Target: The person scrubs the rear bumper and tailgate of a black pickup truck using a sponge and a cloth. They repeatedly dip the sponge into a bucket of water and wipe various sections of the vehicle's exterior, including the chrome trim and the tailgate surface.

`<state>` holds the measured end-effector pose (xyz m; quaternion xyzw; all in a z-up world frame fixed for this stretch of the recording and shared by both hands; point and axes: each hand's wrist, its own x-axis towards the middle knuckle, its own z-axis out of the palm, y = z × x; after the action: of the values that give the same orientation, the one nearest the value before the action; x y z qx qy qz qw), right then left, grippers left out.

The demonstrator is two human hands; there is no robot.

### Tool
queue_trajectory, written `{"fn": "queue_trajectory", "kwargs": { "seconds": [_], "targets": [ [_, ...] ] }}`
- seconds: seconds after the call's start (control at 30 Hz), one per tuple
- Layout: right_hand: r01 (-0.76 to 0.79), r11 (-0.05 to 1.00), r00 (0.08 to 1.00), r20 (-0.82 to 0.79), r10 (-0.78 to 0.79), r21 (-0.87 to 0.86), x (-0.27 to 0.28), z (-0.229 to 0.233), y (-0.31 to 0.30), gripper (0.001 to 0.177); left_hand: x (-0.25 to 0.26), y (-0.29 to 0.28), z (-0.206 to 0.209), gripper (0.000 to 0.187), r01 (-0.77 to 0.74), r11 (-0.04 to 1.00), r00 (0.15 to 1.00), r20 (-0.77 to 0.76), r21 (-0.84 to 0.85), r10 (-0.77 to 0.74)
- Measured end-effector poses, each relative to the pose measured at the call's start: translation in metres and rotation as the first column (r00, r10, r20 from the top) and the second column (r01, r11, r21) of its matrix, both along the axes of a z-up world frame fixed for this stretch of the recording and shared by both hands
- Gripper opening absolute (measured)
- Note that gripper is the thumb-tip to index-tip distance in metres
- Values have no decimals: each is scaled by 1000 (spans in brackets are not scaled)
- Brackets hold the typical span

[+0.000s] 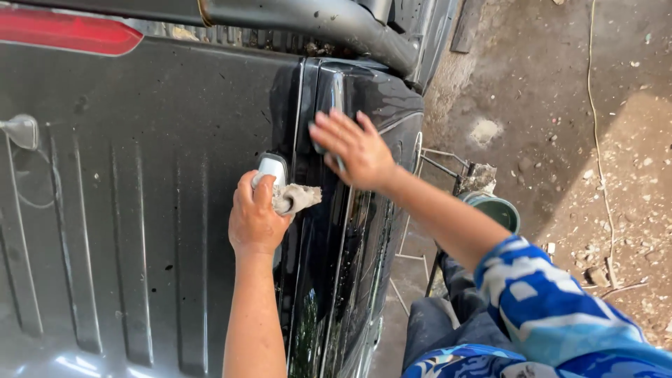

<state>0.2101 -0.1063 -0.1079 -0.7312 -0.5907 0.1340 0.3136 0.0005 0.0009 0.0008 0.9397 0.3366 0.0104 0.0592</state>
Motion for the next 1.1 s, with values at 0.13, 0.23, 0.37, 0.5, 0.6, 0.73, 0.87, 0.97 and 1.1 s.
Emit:
{"fn": "queue_trajectory", "kwargs": {
  "seconds": [0.13, 0.23, 0.37, 0.5, 0.6, 0.73, 0.87, 0.97, 1.1],
  "targets": [
    [167, 985, 985, -34, -168, -34, 8, -2, 40, 60, 0, -4, 1, 64, 8, 1000, 999, 37, -2, -8],
    [301, 953, 952, -56, -302, -25, -39, 13, 24, 69, 2, 0, 1, 63, 25, 999, 999, 41, 21, -26],
    [171, 972, 974, -124, -192, -161, -77, 9, -14, 82, 2, -2, 1, 64, 23, 1000, 998, 55, 17, -24],
    [364, 927, 894, -245, -375, -90, -18, -31, 31, 74, -3, 0, -2, 64, 46, 998, 997, 53, 36, -47],
    [437, 892, 796, -410, -445, -118, 0, -37, 43, 68, -2, -2, -2, 64, 1, 1000, 1000, 27, -8, -1],
    [460, 884, 808, -377, -453, -77, -57, -15, 6, 75, 2, -1, 0, 67, -16, 1000, 1000, -6, 2, 16],
    [354, 931, 872, -330, -362, -87, -68, -34, -8, 80, 2, -2, 4, 70, -22, 999, 999, -26, -23, 21],
    [347, 920, 720, -578, -385, -182, 34, -65, 28, 64, 2, -2, 2, 68, -35, 999, 998, -50, -31, 33],
    [405, 878, 713, -513, -478, -256, 58, -75, 28, 55, 0, -1, -1, 66, -20, 999, 1000, -16, -27, 20]
  ]
}}
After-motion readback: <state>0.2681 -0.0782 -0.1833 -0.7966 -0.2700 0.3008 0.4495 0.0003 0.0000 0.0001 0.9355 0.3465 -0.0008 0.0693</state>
